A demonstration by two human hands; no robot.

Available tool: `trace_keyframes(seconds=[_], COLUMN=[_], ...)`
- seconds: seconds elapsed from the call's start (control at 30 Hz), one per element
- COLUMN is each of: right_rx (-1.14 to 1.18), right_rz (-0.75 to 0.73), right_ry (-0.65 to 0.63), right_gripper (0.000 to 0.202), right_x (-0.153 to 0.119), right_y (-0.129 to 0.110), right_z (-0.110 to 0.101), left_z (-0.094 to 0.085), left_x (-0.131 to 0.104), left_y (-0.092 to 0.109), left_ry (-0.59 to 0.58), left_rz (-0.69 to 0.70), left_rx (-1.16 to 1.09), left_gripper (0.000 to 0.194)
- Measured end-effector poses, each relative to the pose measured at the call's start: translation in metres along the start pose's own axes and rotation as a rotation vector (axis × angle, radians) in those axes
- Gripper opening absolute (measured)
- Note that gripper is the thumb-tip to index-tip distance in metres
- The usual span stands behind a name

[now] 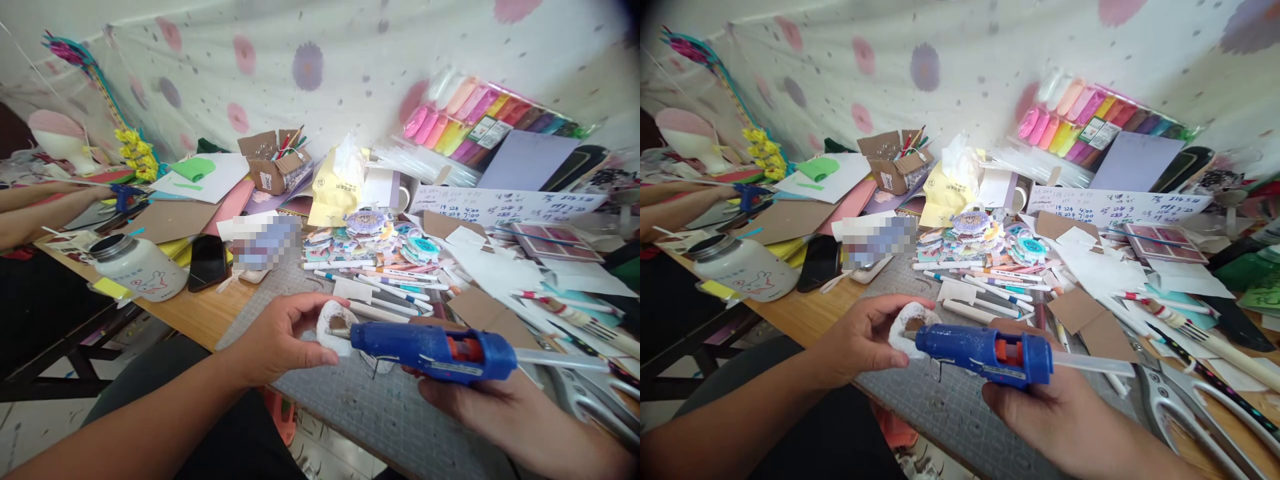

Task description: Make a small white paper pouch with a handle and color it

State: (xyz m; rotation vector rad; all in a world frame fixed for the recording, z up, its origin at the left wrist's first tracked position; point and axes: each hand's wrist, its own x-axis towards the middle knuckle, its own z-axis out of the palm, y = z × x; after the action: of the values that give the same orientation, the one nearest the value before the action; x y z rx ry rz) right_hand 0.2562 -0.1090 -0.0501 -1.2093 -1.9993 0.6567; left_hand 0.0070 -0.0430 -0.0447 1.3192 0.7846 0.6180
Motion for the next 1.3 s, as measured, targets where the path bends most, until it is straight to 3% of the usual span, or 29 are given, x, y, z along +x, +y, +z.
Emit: trace_keyframes(seconds=[0.17,0.27,0.4,0.53,0.8,1.13,1.3], right_rx=[-0.153,-0.149,-0.101,-0.040,-0.046,-0.105,-0.074], right_rz=[-0.110,-0.138,-0.037,0.015,0.005,0.002,0.015], right_ry=[0.063,0.130,0.029,-0.081,0.007,0.009,-0.011], right_gripper=[0.013,0.005,0.016,0.010,0.017,0.018,0.017], right_x=[0.001,-0.001,0.000,0.004,0.007,0.006,0.010], right_y=[0.003,0.007,0.003,-0.007,-0.007,-0.003,-0.003], right_z=[0.000,-0.001,-0.004,-0.005,-0.011,-0.012,-0.011], left_z=[-0.001,-0.001,-0.001,-0.001,0.000,0.000,-0.002], left_x=[0.000,0.000,-0.001,-0.001,-0.001,0.000,0.000], left_y=[-0.001,-0.002,0.000,0.001,0.002,0.003,0.002], left_ry=[0.004,0.002,0.006,0.015,0.040,0.127,0.118], left_rz=[0.016,0.018,0.006,-0.003,-0.009,0.021,0.045], left_rx=[0.014,0.025,0.031,0.033,-0.003,-0.008,-0.029], left_gripper=[0.054,0.055,0.056,0.055,0.056,0.053,0.054])
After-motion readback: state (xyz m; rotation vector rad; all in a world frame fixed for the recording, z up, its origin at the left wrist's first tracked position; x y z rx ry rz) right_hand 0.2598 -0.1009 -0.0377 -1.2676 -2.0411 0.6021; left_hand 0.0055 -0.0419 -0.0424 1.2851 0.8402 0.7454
